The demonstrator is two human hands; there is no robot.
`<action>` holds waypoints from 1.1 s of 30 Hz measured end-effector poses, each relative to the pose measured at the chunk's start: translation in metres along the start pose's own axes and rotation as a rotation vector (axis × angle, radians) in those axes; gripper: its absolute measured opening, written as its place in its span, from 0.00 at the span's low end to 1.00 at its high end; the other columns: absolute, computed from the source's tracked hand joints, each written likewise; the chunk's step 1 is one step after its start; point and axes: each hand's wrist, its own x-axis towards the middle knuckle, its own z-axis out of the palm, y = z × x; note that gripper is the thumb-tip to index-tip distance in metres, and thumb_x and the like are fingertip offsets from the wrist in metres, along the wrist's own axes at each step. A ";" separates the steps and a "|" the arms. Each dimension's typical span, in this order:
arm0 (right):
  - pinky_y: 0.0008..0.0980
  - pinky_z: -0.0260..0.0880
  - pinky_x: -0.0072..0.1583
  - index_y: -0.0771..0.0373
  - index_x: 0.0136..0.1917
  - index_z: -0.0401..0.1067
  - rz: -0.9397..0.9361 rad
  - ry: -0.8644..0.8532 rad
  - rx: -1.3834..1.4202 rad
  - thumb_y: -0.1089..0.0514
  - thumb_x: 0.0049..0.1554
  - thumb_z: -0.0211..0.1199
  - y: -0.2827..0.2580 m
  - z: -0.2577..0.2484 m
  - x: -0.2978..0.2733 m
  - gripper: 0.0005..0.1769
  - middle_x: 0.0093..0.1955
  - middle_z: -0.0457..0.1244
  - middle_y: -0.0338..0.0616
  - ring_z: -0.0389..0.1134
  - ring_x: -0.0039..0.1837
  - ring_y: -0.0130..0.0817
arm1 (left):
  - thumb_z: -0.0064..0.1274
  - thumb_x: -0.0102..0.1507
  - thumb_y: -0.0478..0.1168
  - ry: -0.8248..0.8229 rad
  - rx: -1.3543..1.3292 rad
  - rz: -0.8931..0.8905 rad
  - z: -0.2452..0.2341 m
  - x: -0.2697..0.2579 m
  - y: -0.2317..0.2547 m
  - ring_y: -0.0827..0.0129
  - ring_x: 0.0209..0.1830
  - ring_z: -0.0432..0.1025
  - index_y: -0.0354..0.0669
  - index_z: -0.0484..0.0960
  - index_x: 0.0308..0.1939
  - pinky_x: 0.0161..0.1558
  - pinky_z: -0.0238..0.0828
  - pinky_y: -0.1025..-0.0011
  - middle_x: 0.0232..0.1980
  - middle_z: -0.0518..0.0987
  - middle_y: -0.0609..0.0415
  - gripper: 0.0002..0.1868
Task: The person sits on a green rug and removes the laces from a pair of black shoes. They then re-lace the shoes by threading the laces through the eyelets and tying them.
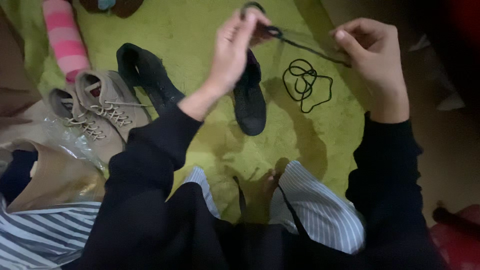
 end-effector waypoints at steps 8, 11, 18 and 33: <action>0.25 0.52 0.38 0.55 0.50 0.73 0.275 0.204 0.245 0.55 0.66 0.64 0.035 -0.011 -0.005 0.04 0.34 0.57 0.28 0.53 0.34 0.19 | 0.39 0.74 0.48 0.230 -0.135 -0.046 -0.086 0.000 0.051 0.69 0.50 0.77 0.46 0.79 0.50 0.57 0.80 0.61 0.47 0.80 0.57 0.15; 0.26 0.54 0.41 0.55 0.51 0.70 0.413 0.236 0.706 0.52 0.73 0.56 0.069 -0.023 -0.003 0.09 0.33 0.57 0.31 0.52 0.33 0.22 | 0.38 0.78 0.47 0.198 -0.420 -0.058 -0.137 -0.007 0.053 0.69 0.38 0.67 0.45 0.73 0.41 0.53 0.73 0.63 0.38 0.72 0.58 0.16; 0.24 0.64 0.44 0.57 0.53 0.69 0.712 0.357 0.644 0.56 0.73 0.50 0.163 -0.032 -0.007 0.08 0.42 0.64 0.36 0.61 0.41 0.24 | 0.40 0.82 0.46 0.437 -0.395 -0.294 -0.240 -0.043 0.073 0.76 0.23 0.52 0.47 0.69 0.44 0.26 0.47 0.75 0.30 0.59 0.62 0.13; 0.33 0.81 0.47 0.68 0.60 0.72 0.600 -1.587 0.297 0.62 0.61 0.55 0.070 0.053 -0.037 0.16 0.50 0.76 0.55 0.81 0.48 0.39 | 0.40 0.72 0.43 -0.186 0.468 -1.065 -0.116 -0.086 0.089 0.78 0.19 0.58 0.38 0.83 0.46 0.22 0.60 0.77 0.22 0.67 0.63 0.17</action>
